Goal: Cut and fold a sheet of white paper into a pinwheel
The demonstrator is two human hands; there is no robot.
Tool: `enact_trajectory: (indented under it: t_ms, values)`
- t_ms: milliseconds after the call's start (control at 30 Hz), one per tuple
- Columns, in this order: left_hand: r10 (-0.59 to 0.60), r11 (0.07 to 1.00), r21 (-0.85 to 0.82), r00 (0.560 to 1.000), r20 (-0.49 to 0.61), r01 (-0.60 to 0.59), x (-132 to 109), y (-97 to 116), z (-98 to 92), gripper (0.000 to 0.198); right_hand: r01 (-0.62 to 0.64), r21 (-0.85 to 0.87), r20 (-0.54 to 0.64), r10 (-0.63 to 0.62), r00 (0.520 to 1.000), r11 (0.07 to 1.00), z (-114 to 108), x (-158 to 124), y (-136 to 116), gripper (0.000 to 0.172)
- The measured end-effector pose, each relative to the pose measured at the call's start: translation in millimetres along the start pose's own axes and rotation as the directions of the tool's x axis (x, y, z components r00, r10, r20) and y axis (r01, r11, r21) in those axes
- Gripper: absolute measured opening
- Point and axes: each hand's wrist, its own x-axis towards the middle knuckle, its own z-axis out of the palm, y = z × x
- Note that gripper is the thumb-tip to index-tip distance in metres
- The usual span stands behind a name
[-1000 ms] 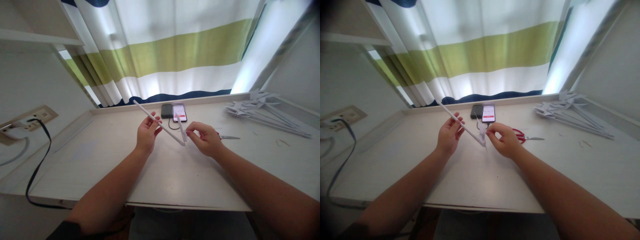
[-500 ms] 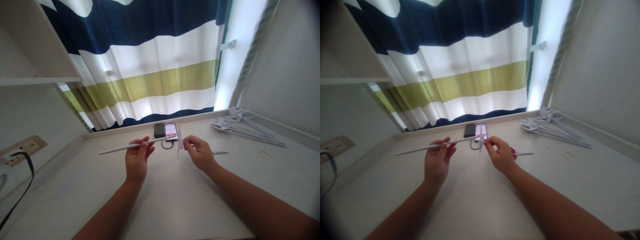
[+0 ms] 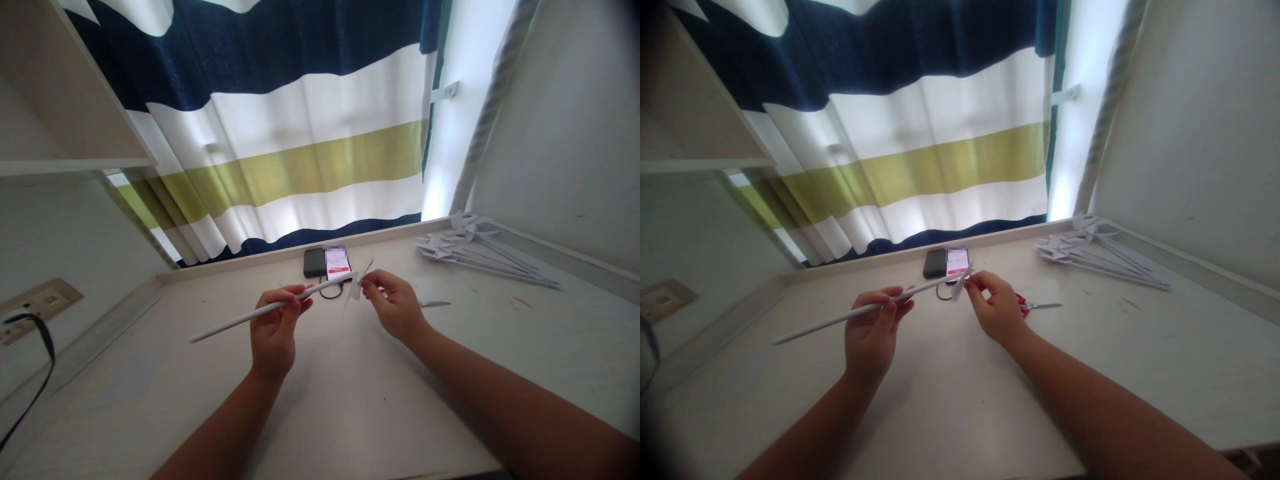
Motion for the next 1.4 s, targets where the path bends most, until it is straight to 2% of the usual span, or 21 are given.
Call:
enact_trajectory:
  t_ms: [300, 433, 567, 800, 900, 1100, 1200, 1400]
  values:
    - [0.045, 0.999, 0.027, 0.999, 0.021, -0.045, 0, 0, -1.0, 0.010, -0.005, -0.019, -0.013, 0.005, 1.000, 1.000, -1, 0, -1, 0.015]
    - [0.127, 0.985, 0.101, 0.982, 0.137, -0.141, -3, -1, -4.7, 0.004, -0.008, -0.014, -0.008, 0.008, 1.000, 1.000, -1, 0, -1, 0.015]
    - [0.200, 0.932, 0.239, 0.937, 0.285, -0.272, -6, 2, -7.6, 0.009, -0.006, 0.012, -0.005, 0.006, 1.000, 1.000, 0, 0, -1, 0.014]
    - [0.219, 0.863, 0.358, 0.903, 0.371, -0.356, -7, 8, -6.3, 0.015, 0.004, 0.116, 0.006, -0.004, 1.000, 0.993, -1, 0, -3, 0.014]
    - [0.228, 0.818, 0.395, 0.866, 0.446, -0.419, -6, 8, -7.6, 0.019, 0.004, 0.178, 0.015, -0.007, 1.000, 0.984, -1, -1, -4, 0.014]
    - [0.314, 0.692, 0.353, 0.703, 0.638, -0.629, -3, 5, -7.3, 0.029, -0.018, 0.286, 0.027, 0.011, 1.000, 0.958, 1, 0, -5, 0.016]
    - [0.283, 0.649, 0.383, 0.676, 0.681, -0.658, -3, 2, -7.1, 0.032, -0.043, 0.308, 0.030, 0.036, 0.999, 0.950, 1, 1, -6, 0.016]
    - [0.151, 0.644, 0.435, 0.662, 0.734, -0.629, -3, -4, -11.9, 0.040, -0.106, 0.312, 0.057, 0.092, 0.994, 0.944, 2, 2, 0, 0.016]
